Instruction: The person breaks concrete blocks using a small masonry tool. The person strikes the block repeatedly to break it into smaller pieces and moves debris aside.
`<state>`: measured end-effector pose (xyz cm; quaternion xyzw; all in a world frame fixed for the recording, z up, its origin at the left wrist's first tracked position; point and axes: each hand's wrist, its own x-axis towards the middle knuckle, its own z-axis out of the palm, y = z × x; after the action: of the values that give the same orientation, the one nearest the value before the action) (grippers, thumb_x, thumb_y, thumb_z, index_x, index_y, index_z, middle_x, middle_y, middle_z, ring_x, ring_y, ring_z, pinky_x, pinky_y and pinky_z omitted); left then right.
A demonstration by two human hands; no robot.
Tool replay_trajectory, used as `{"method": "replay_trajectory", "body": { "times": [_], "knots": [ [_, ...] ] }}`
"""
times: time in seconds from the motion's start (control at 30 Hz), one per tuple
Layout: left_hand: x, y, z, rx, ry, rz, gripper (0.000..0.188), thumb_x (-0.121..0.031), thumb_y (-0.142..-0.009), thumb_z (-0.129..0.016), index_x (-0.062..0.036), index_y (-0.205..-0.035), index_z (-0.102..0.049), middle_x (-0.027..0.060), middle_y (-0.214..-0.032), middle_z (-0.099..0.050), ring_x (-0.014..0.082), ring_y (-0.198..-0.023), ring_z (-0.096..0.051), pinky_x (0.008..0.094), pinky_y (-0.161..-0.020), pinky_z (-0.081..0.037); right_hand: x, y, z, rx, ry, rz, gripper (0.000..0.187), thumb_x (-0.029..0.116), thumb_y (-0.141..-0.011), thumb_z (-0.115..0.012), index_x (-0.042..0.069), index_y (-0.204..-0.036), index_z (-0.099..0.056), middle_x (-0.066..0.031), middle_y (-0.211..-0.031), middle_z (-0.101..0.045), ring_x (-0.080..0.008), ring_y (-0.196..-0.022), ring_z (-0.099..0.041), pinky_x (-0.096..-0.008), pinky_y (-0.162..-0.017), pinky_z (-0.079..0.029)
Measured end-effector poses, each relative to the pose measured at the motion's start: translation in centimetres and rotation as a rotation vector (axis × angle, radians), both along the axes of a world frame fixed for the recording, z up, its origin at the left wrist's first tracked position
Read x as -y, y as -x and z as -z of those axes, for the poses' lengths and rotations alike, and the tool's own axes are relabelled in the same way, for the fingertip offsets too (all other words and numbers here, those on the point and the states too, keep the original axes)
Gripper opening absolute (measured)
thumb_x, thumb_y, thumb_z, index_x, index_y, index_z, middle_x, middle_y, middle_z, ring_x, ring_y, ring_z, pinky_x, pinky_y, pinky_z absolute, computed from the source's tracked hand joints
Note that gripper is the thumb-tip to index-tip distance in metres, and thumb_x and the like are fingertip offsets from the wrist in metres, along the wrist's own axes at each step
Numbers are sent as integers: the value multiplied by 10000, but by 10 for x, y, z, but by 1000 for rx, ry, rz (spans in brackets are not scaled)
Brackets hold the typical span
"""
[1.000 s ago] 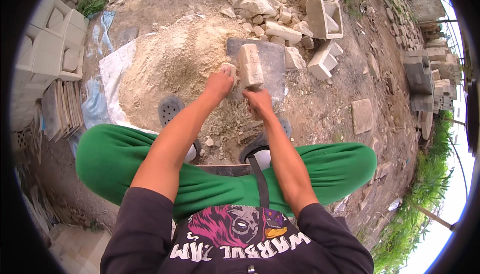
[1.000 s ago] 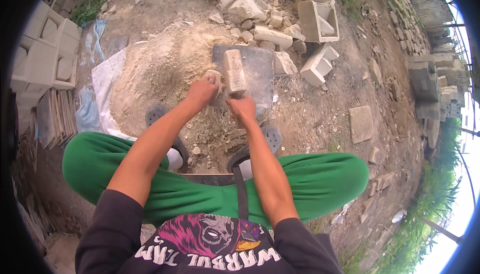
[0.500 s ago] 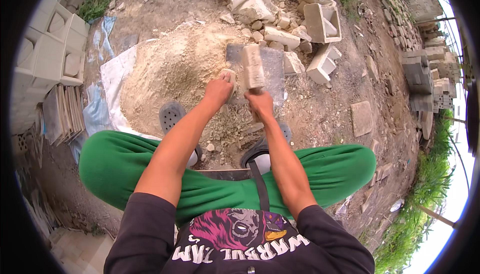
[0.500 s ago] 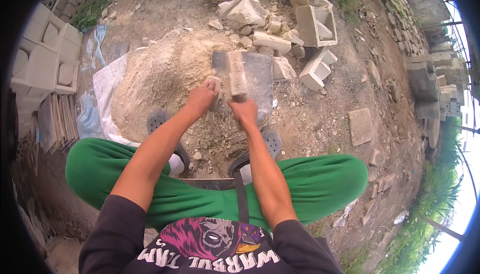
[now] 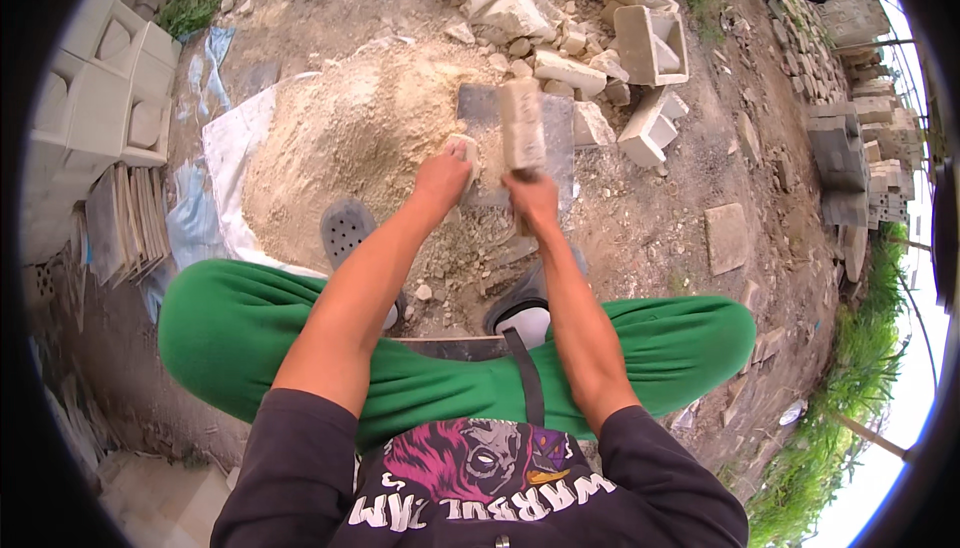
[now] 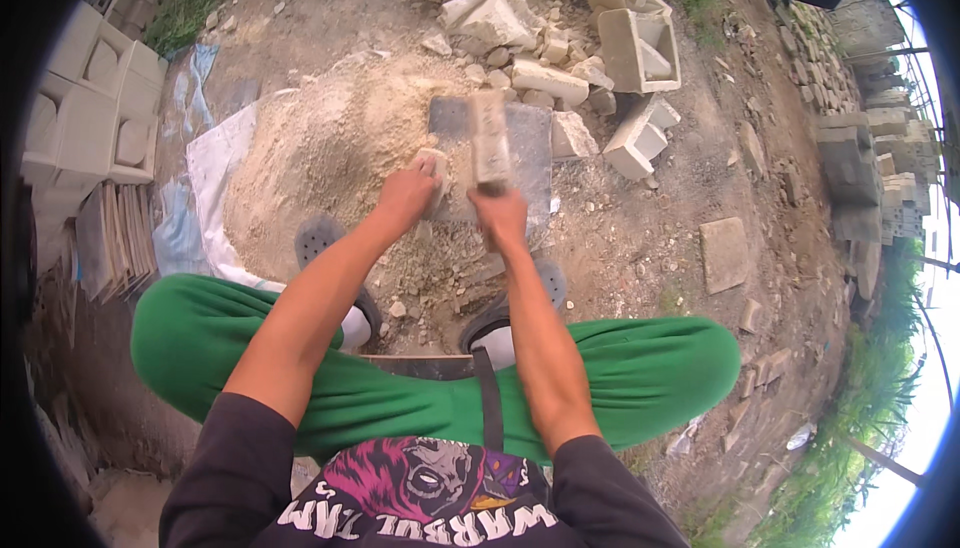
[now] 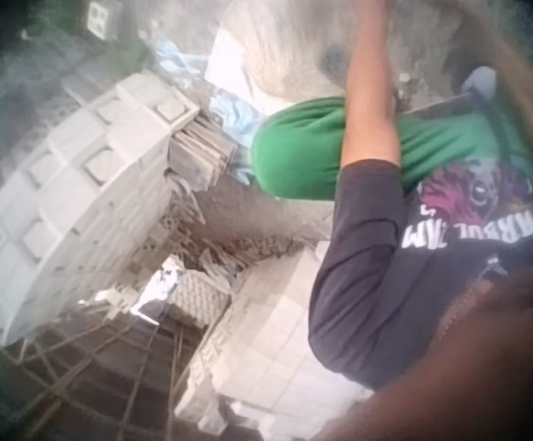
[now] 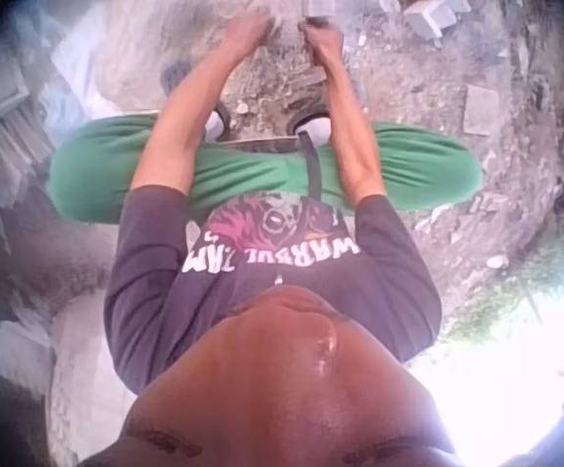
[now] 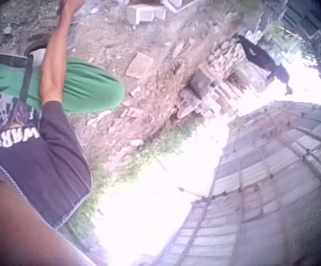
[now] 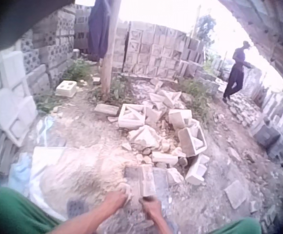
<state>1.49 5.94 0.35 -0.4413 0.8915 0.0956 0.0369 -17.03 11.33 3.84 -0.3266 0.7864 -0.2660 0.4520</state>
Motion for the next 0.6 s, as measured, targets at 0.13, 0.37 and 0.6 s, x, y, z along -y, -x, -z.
{"method": "replay_trajectory", "body": {
  "times": [0.13,0.37,0.6],
  "knots": [
    [3,10,-5,43,-34,4,241,-115,-910,-549,-105,-1085,-713,126,-1450,-549,259,-1228,-611,401,-814,-590,-6,0,-1,51,89,71,264,240,-816,-752,-16,-794,-690,-67,-611,-633,-156,-500,-611,-328,-475,-494],
    [7,8,-7,49,2,16,231,-142,-929,-539,-100,-1061,-724,131,-1431,-566,259,-1215,-620,401,-807,-591,-5,-3,22,100,-34,72,279,240,-762,-759,-32,-773,-699,-78,-613,-634,-178,-488,-605,-327,-475,-496],
    [6,13,-2,35,-17,-48,238,-180,-967,-519,-106,-1055,-727,129,-1428,-568,263,-1212,-621,406,-805,-592,-20,-3,19,-29,88,25,277,254,-790,-755,-19,-797,-708,-63,-642,-649,-161,-482,-598,-321,-480,-505]
  ]
}}
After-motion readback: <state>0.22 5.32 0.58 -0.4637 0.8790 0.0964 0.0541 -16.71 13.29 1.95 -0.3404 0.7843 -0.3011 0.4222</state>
